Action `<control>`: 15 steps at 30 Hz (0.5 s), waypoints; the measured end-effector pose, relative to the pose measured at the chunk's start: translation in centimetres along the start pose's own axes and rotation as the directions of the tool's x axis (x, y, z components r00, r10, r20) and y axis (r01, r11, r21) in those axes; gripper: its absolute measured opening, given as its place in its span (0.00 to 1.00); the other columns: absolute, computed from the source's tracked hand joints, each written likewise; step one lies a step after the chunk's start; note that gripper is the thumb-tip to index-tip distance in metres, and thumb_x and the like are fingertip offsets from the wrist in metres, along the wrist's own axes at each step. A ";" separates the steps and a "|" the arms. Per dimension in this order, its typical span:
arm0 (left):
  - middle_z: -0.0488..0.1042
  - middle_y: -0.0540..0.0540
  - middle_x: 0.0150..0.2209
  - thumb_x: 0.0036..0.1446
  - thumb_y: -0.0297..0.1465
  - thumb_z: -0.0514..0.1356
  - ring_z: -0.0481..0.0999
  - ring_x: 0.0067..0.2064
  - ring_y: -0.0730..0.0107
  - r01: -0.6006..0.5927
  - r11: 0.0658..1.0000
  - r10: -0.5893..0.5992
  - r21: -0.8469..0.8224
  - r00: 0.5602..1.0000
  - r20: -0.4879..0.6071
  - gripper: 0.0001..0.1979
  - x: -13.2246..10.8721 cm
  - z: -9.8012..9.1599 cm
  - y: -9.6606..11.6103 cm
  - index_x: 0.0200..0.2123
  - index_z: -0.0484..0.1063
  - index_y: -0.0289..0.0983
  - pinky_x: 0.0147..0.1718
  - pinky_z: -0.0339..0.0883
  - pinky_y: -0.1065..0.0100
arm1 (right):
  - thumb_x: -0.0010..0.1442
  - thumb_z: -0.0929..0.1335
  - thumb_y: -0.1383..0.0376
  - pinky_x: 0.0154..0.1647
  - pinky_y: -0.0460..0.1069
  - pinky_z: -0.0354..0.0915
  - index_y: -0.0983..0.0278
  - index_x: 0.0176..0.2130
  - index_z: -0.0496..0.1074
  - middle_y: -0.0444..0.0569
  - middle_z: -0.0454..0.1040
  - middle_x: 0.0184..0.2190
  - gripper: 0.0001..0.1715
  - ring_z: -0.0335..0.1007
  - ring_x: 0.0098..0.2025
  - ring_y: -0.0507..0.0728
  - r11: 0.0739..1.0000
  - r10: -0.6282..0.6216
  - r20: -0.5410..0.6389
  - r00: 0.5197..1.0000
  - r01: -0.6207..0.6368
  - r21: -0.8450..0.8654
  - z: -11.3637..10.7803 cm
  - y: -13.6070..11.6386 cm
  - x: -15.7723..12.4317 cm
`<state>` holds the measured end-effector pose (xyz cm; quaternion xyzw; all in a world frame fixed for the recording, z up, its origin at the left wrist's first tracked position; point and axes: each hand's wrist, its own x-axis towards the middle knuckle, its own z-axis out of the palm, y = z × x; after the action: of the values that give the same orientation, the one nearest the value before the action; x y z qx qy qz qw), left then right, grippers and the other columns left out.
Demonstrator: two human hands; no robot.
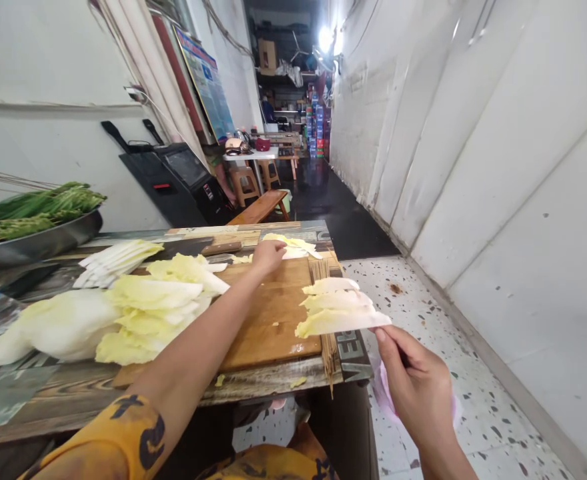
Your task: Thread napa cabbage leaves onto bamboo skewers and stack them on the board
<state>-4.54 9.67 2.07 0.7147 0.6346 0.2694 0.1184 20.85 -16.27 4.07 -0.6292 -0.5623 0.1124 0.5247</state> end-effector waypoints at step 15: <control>0.80 0.46 0.35 0.40 0.20 0.63 0.70 0.48 0.58 -0.513 0.826 0.348 0.235 0.791 0.503 0.15 7.3 4.7 5.9 0.31 0.79 0.43 0.55 0.48 0.54 | 0.56 0.68 0.57 0.18 0.44 0.65 0.59 0.31 0.77 0.44 0.76 0.23 0.10 0.70 0.21 0.54 0.999 0.051 0.029 0.998 -0.051 -0.005 -0.9 2.9 1.2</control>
<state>3.29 16.59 2.94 0.8930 0.4461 0.0004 0.0599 23.67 -15.20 2.71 -0.6427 -0.5538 0.1336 0.5122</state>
